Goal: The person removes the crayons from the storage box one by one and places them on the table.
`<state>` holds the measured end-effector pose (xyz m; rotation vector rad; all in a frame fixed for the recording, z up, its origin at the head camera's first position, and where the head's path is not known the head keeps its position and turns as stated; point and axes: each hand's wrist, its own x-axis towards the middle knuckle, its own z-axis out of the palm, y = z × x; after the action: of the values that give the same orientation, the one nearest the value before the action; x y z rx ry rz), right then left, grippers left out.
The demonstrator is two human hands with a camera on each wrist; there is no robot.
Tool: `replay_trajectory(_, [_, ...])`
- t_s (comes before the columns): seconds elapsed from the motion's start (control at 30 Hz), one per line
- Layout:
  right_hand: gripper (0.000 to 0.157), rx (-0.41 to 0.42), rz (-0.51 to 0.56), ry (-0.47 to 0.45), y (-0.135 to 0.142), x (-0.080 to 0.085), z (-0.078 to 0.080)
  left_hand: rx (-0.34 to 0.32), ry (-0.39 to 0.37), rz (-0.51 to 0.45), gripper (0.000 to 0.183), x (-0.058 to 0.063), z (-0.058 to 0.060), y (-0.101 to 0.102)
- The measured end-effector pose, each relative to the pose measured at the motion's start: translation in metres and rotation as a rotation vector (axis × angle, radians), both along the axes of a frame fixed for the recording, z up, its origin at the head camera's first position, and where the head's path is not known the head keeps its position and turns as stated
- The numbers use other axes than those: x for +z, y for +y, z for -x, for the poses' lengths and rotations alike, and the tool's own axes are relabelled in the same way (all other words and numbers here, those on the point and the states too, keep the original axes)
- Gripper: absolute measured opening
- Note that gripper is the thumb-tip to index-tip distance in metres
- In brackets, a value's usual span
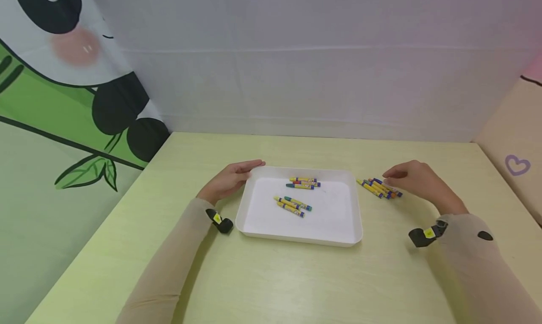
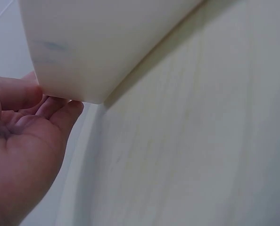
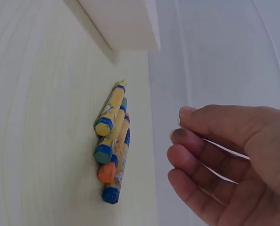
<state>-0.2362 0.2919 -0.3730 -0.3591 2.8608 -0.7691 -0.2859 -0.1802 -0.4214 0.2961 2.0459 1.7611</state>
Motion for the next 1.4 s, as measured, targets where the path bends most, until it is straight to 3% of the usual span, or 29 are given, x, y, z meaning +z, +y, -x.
replay_trajectory(0.37, [0.040,0.098,0.061,-0.006,-0.038,0.019,0.000,-0.002,0.005,0.011,0.049,0.001,-0.001,0.000])
replay_trajectory(0.7, [0.032,0.292,0.107,-0.006,-0.082,0.026,0.010,-0.006,0.005,0.014,0.049,-0.001,0.000,0.000])
replay_trajectory(1.0, [0.028,0.447,0.088,-0.135,-0.117,0.018,0.025,0.001,0.006,0.018,0.049,0.000,0.002,0.000])
replay_trajectory(1.4, [0.022,0.527,0.046,-0.202,-0.145,0.002,0.033,0.001,0.014,0.008,0.050,0.001,0.003,0.003])
